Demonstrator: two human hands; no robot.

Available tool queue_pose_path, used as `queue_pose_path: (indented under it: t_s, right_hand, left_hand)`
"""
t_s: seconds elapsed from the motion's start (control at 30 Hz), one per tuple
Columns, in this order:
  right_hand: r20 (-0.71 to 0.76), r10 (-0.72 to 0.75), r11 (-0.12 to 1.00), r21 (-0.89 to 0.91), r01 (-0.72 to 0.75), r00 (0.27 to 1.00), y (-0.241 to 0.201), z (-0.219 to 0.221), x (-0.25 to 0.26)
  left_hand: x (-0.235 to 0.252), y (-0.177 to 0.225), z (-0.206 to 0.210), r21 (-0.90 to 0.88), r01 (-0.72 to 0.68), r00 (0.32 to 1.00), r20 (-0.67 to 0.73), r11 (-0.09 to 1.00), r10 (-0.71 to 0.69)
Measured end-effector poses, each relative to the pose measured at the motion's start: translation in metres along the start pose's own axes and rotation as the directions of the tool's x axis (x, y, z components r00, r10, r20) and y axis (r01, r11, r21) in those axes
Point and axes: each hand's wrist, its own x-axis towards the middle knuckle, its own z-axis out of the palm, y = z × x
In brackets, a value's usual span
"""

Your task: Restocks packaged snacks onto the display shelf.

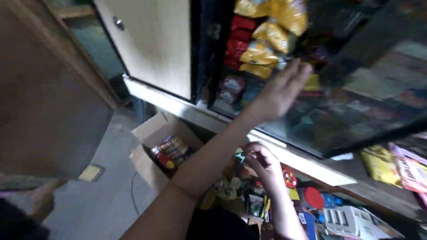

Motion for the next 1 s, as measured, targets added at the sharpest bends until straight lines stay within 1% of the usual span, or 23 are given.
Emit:
queue_pose_path:
  t_s: [0.07,0.13,0.17,0.2,0.23,0.27,0.33,0.37,0.4,0.43,0.47,0.53,0.6,0.63,0.7,0.73,0.77,0.8,0.83,0.87,0.9,0.93,1.0]
  right_hand:
    - [0.100,0.063,0.997,-0.041,-0.059,0.993,0.012,0.017,-0.005]
    - [0.237,0.169,0.984,-0.093,-0.151,0.957,0.025,0.032,-0.007]
    - [0.306,0.235,0.970,-0.128,-0.205,0.922,0.032,0.039,-0.008]
    - [0.369,0.314,0.948,-0.167,-0.270,0.875,0.040,0.045,-0.009]
    - [0.418,0.388,0.921,-0.213,-0.327,0.821,0.051,0.050,-0.009]
    - [0.442,0.456,0.889,-0.267,-0.372,0.772,0.065,0.055,-0.008]
    - [0.433,0.640,0.766,-0.423,-0.484,0.634,0.096,0.060,-0.004]
    - [0.398,0.737,0.673,-0.503,-0.542,0.546,0.114,0.061,-0.002]
    - [0.347,0.805,0.590,-0.557,-0.584,0.482,0.133,0.062,-0.004]
    - [0.291,0.854,0.515,-0.599,-0.613,0.432,0.151,0.064,-0.009]
    - [0.246,0.897,0.435,-0.633,-0.640,0.367,0.167,0.069,-0.014]
    - [0.224,0.940,0.341,-0.647,-0.682,0.257,0.205,0.083,-0.033]
    - [0.254,0.952,0.300,-0.681,-0.668,0.169,0.238,0.105,-0.055]
    - [0.267,0.957,0.278,-0.718,-0.639,0.116,0.245,0.117,-0.063]
    - [0.231,0.972,0.210,-0.740,-0.638,0.052,0.251,0.134,-0.075]
    - [0.194,0.980,0.169,-0.721,-0.672,0.038,0.254,0.140,-0.080]
    - [0.135,0.990,0.116,-0.655,-0.747,0.036,0.258,0.145,-0.084]
    - [0.043,0.998,0.066,-0.546,-0.835,0.051,0.263,0.151,-0.089]
    - [-0.030,0.997,0.049,-0.456,-0.889,0.071,0.270,0.155,-0.093]
    - [-0.093,0.992,0.042,-0.395,-0.918,0.085,0.276,0.159,-0.096]
    - [-0.132,0.988,0.022,-0.368,-0.930,0.075,0.284,0.163,-0.100]
    - [-0.155,0.987,-0.005,-0.340,-0.940,0.050,0.293,0.166,-0.102]
    - [-0.185,0.983,-0.051,-0.328,-0.943,0.011,0.304,0.171,-0.105]
  left_hand:
    - [-0.056,-0.009,-0.022,0.072,-0.022,0.999,0.045,0.997,0.019]
    - [-0.109,-0.040,-0.056,0.082,0.011,0.998,0.058,0.997,-0.016]
    - [-0.137,-0.062,-0.075,0.066,0.100,0.995,0.006,0.993,-0.100]
    - [-0.166,-0.083,-0.093,0.051,0.252,0.965,-0.081,0.966,-0.248]
    - [-0.194,-0.104,-0.110,0.044,0.419,0.895,-0.187,0.907,-0.404]
    - [-0.220,-0.123,-0.124,0.031,0.571,0.792,-0.282,0.820,-0.541]
    - [-0.264,-0.153,-0.140,-0.047,0.788,0.540,-0.426,0.614,-0.726]
    - [-0.281,-0.163,-0.143,-0.091,0.863,0.412,-0.440,0.496,-0.798]
    - [-0.297,-0.173,-0.142,-0.114,0.916,0.306,-0.421,0.384,-0.854]
    - [-0.312,-0.182,-0.140,-0.113,0.951,0.228,-0.376,0.289,-0.898]
    - [-0.324,-0.190,-0.135,-0.094,0.969,0.186,-0.323,0.227,-0.928]
    - [-0.334,-0.204,-0.123,-0.004,0.984,0.172,-0.203,0.176,-0.964]
    - [-0.329,-0.213,-0.111,0.111,0.977,0.194,-0.096,0.183,-0.976]
    - [-0.323,-0.217,-0.106,0.174,0.965,0.207,-0.050,0.196,-0.977]
    - [-0.308,-0.221,-0.100,0.269,0.937,0.224,0.028,0.223,-0.974]
    - [-0.302,-0.223,-0.098,0.305,0.923,0.231,0.053,0.236,-0.971]
    - [-0.298,-0.225,-0.098,0.336,0.909,0.236,0.076,0.248,-0.969]
    - [-0.295,-0.228,-0.099,0.362,0.897,0.240,0.090,0.256,-0.967]
    - [-0.294,-0.232,-0.101,0.383,0.884,0.248,0.104,0.269,-0.963]
    - [-0.293,-0.233,-0.103,0.402,0.871,0.254,0.124,0.283,-0.959]
    - [-0.292,-0.235,-0.106,0.418,0.859,0.261,0.143,0.297,-0.955]
    - [-0.292,-0.237,-0.109,0.437,0.844,0.270,0.156,0.312,-0.950]
    - [-0.290,-0.239,-0.115,0.482,0.823,0.248,0.174,0.302,-0.953]
